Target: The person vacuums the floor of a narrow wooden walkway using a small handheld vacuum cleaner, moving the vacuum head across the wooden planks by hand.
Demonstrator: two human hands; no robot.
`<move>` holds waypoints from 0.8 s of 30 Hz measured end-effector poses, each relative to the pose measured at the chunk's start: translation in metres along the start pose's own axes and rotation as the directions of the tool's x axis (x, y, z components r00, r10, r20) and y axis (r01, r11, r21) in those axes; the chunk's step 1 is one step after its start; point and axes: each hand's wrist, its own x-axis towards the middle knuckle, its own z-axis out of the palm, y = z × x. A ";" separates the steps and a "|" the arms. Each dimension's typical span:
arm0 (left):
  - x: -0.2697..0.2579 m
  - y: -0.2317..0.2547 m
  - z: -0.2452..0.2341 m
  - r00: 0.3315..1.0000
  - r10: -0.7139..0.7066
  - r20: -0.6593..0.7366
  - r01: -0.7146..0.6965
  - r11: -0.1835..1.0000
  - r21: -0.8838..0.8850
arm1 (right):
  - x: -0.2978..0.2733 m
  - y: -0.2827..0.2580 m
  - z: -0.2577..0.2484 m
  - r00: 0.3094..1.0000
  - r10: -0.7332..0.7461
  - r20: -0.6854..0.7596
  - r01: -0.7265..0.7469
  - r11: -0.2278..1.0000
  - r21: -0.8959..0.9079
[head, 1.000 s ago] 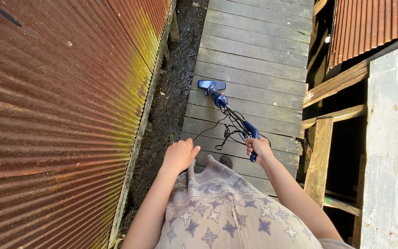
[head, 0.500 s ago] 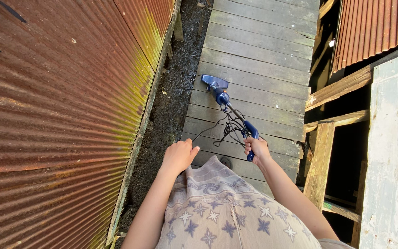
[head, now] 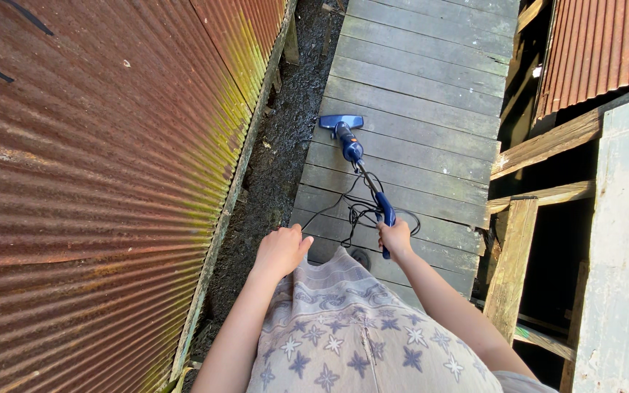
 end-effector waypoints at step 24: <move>-0.010 -0.004 0.002 1.000 -0.016 -0.003 0.016 1.000 -0.017 | -0.051 -0.011 0.059 0.918 0.117 0.380 -0.156 0.985 0.074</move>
